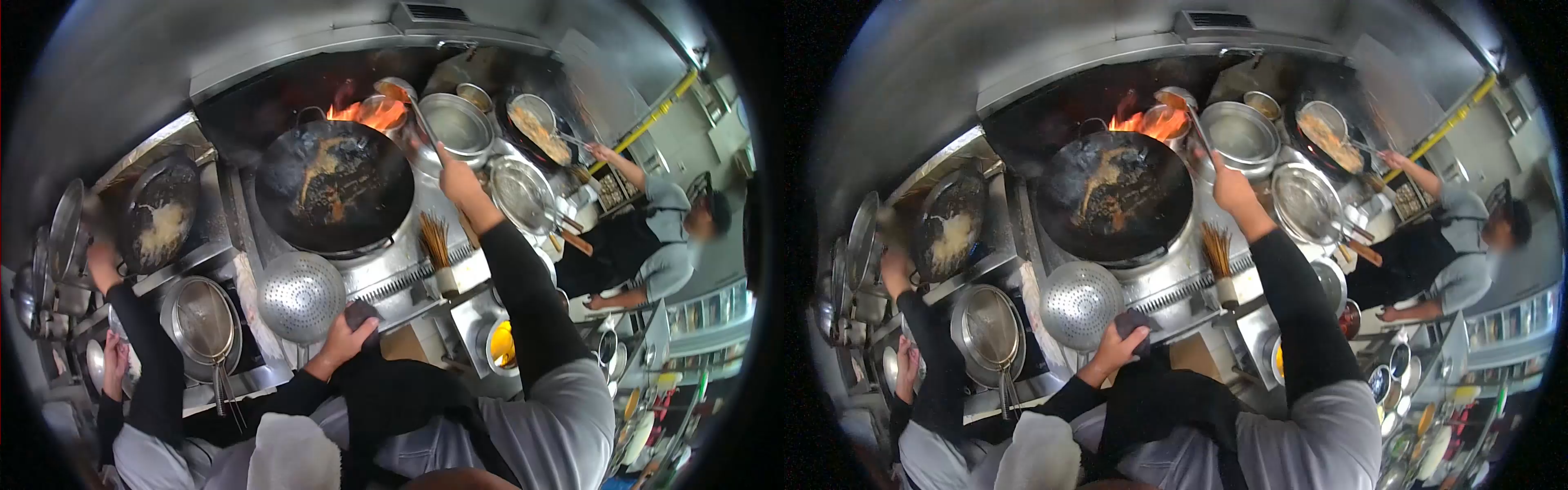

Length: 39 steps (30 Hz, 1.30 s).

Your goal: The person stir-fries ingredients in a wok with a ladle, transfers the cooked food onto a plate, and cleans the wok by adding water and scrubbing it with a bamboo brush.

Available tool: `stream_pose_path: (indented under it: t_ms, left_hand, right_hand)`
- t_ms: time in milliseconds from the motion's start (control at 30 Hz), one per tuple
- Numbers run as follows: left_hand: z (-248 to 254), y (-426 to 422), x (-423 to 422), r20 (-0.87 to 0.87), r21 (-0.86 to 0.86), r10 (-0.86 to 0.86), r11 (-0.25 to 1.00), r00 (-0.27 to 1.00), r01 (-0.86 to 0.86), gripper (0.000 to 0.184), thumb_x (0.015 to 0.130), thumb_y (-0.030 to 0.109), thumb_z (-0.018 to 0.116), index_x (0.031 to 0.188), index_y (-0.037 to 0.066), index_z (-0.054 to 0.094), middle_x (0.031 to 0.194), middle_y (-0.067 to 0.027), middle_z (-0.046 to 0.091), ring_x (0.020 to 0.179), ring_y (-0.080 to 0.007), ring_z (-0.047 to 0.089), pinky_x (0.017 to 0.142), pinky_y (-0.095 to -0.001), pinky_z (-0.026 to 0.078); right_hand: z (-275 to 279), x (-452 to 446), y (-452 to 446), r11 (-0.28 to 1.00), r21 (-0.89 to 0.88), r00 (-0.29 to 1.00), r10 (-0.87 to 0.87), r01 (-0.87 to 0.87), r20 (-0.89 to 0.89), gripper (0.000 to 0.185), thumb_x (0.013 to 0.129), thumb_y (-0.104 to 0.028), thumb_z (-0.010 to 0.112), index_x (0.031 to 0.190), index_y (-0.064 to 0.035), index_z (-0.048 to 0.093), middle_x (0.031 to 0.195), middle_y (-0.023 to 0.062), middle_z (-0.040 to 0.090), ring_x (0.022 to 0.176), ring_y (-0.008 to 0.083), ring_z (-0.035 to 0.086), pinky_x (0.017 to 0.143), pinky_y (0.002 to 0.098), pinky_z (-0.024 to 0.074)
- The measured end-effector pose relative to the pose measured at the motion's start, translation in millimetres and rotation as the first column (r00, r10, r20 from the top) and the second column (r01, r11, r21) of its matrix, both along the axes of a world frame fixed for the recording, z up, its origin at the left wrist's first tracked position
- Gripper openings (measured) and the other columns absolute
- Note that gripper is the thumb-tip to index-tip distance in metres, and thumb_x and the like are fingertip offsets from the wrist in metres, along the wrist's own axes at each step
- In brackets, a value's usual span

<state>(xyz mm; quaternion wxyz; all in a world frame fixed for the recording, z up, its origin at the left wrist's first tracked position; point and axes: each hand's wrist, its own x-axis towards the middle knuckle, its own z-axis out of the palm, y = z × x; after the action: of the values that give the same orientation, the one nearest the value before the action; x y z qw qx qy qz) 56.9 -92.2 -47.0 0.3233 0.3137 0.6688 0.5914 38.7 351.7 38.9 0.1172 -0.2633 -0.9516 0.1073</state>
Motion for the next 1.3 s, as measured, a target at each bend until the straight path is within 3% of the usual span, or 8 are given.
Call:
stream_pose_path:
  t_ms: [133,400,600,700,767,867,1033,1300]
  left_hand:
    - [0.2,-27.9,-22.8,0.165,-0.045,0.160,0.987,0.973,-0.154,0.030,0.089,0.024,0.073,0.106,0.000,0.068,0.093,-0.0131,0.072,0.088,-0.0278,0.070,0.084,-0.0380,0.054]
    - [26.9,-64.4,-36.2,0.252,-0.237,0.491,0.867,0.834,-0.439,0.022,0.092,0.021,0.072,0.098,0.001,0.068,0.087,-0.0060,0.071,0.078,-0.0140,0.066,0.072,-0.0309,0.054]
    - [25.8,-59.6,-26.3,0.200,-0.213,0.534,0.842,0.821,-0.496,0.020,0.094,0.020,0.070,0.097,0.001,0.068,0.084,-0.0044,0.070,0.075,-0.0132,0.065,0.069,-0.0314,0.053]
    - [50.9,-47.7,-9.7,0.152,-0.206,0.578,0.812,0.802,-0.546,0.018,0.094,0.018,0.069,0.097,0.000,0.068,0.084,-0.0041,0.069,0.074,-0.0130,0.065,0.069,-0.0310,0.053]
    - [43.9,-44.4,0.3,0.265,-0.117,0.543,0.838,0.797,-0.533,0.015,0.095,0.015,0.068,0.098,0.000,0.067,0.084,-0.0039,0.069,0.073,-0.0130,0.064,0.068,-0.0305,0.052]
    - [40.5,-40.5,15.5,0.161,-0.187,0.580,0.813,0.799,-0.552,0.013,0.096,0.013,0.066,0.098,0.000,0.067,0.083,-0.0044,0.068,0.072,-0.0126,0.063,0.067,-0.0295,0.052]
    - [58.6,-27.8,54.4,0.156,-0.201,0.555,0.828,0.817,-0.524,0.016,0.095,0.016,0.068,0.098,0.001,0.067,0.083,-0.0044,0.069,0.073,-0.0117,0.064,0.066,-0.0292,0.052]
    - [81.1,-10.4,100.7,-0.009,-0.191,0.625,0.765,0.781,-0.615,0.020,0.094,0.018,0.071,0.105,0.001,0.066,0.089,-0.0036,0.068,0.076,-0.0136,0.062,0.070,-0.0301,0.052]
  right_hand:
    - [-39.6,-128.4,53.2,0.989,0.146,0.996,-0.022,0.009,0.091,0.059,0.090,-0.009,0.056,0.149,-0.0043,0.046,0.097,0.0320,0.070,0.087,0.0463,0.071,0.081,0.0527,0.0567]
    - [-84.1,-189.2,119.8,0.658,-0.733,0.952,0.080,0.172,0.295,0.014,0.090,-0.010,0.057,0.085,-0.0017,0.066,0.077,0.0127,0.069,0.057,0.0258,0.065,0.053,0.0396,0.0533]
    - [-85.6,-158.1,117.4,0.966,-0.101,0.960,0.250,-0.238,0.128,0.013,0.087,-0.015,0.064,0.081,-0.0040,0.066,0.074,0.0127,0.068,0.064,0.0247,0.066,0.054,0.0404,0.0496]
    - [-125.2,-181.3,157.6,0.944,-0.266,0.962,0.236,-0.193,0.139,0.018,0.090,-0.017,0.062,0.077,-0.0044,0.064,0.069,0.0077,0.064,0.058,0.0169,0.061,0.047,0.0368,0.0448]
    - [-89.1,-182.9,139.6,0.186,-0.960,0.966,-0.194,0.209,0.173,0.024,0.084,-0.014,0.059,0.095,0.0013,0.074,0.091,0.0240,0.074,0.077,0.0365,0.074,0.067,0.0428,0.0572]
    - [-79.9,-176.4,139.6,0.852,-0.521,0.897,0.268,-0.050,0.351,0.021,0.089,-0.018,0.062,0.091,0.0022,0.066,0.090,0.0278,0.072,0.081,0.0402,0.073,0.071,0.0456,0.0572]
    - [-64.5,-72.6,94.0,0.935,-0.349,0.993,0.021,-0.061,-0.117,0.053,0.091,-0.021,0.062,0.140,-0.0052,0.051,0.106,0.0306,0.070,0.103,0.0480,0.067,0.088,0.0525,0.0532]
    - [-66.5,49.2,58.5,0.891,-0.324,0.930,-0.359,0.318,-0.076,0.076,0.090,-0.009,0.054,0.159,-0.0024,0.025,0.103,0.0365,0.068,0.096,0.0488,0.068,0.089,0.0541,0.0527]
